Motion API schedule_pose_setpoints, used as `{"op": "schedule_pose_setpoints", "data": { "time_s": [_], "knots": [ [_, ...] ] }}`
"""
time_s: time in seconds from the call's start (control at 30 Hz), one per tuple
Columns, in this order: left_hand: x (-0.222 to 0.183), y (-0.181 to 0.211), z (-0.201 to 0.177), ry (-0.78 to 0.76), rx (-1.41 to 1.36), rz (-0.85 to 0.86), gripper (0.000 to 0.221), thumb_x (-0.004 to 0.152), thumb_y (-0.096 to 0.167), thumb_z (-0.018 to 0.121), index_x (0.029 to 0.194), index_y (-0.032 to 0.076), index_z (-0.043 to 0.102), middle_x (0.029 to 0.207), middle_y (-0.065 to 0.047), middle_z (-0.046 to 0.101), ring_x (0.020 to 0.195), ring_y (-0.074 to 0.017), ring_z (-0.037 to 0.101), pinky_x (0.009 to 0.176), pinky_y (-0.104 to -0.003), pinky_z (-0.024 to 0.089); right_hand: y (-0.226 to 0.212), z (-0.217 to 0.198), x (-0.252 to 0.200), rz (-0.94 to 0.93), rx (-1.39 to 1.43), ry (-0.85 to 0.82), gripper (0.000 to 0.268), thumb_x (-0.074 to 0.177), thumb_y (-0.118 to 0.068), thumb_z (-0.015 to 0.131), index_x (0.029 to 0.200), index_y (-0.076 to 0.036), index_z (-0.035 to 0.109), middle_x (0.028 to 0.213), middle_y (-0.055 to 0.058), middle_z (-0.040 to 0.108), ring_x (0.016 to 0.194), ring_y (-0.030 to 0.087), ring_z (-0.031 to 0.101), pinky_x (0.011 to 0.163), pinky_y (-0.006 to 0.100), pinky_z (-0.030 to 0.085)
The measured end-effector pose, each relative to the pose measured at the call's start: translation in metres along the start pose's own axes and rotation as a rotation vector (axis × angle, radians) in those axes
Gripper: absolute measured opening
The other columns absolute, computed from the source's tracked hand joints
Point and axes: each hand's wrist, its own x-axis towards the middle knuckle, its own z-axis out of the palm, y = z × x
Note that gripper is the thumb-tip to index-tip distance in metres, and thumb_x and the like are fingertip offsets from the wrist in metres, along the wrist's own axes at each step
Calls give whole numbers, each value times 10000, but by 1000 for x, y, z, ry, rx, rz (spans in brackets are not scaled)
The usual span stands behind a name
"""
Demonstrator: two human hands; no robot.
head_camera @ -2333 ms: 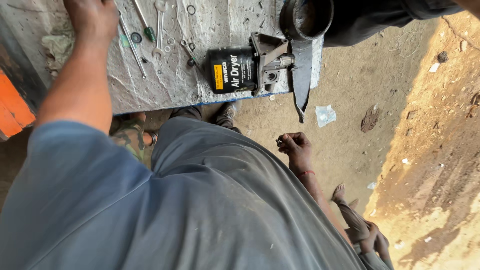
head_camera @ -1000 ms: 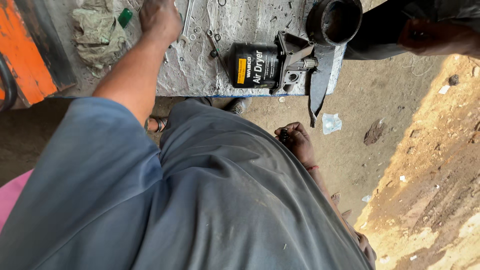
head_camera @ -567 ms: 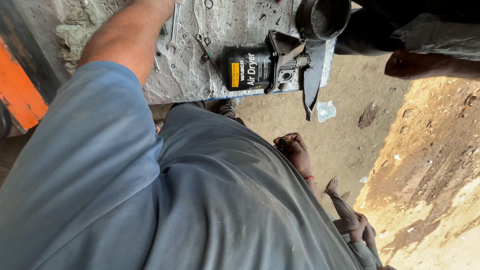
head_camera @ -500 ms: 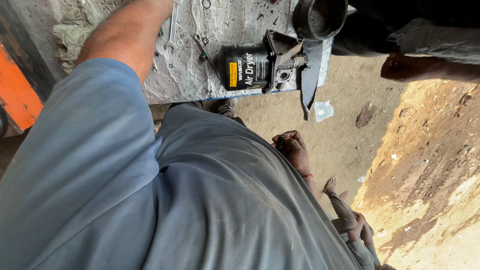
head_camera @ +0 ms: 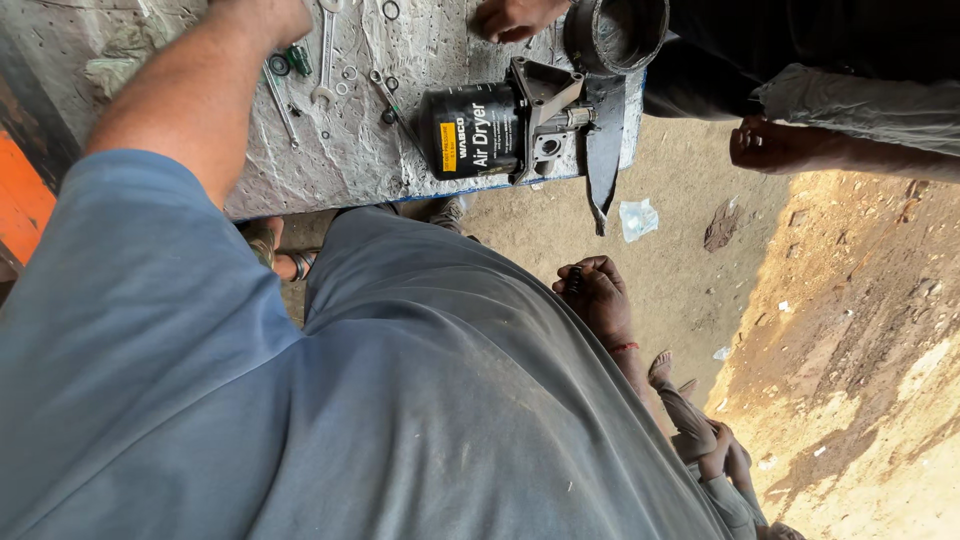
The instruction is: The person assembles a Wabco air dryer unit on a workbench, using a screwdriver to tighten components and install a fan-like part. Another person assists by handing over parts and tools.
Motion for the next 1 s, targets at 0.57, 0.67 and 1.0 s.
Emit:
{"op": "schedule_pose_setpoints", "data": {
  "time_s": [0.57,0.67,1.0],
  "knots": [
    [-25,17,-15,54,-620,200,234,1083,163,592,1089,-48,693,993,-265,715,874,-349,682,774,-495,543,-33,19,6,54,-27,-77,100,999,-62,457,1009,-68,556,953,183,690,822,294,681,778,450,577],
    [-100,40,-34,-41,-1674,368,297,1016,136,564,1301,51,563,1123,-138,652,954,-206,620,780,-370,517,-58,37,4,89,-108,-153,140,920,-56,440,994,-75,557,921,130,689,802,245,680,720,421,564],
    [-330,241,-71,-79,-2137,805,827,909,19,628,1661,153,311,1129,-91,589,974,-152,594,775,-255,507,-122,126,-16,-1042,-677,-718,160,1030,-68,714,1147,-35,610,989,-6,549,829,51,500,719,223,484]
  ]
}}
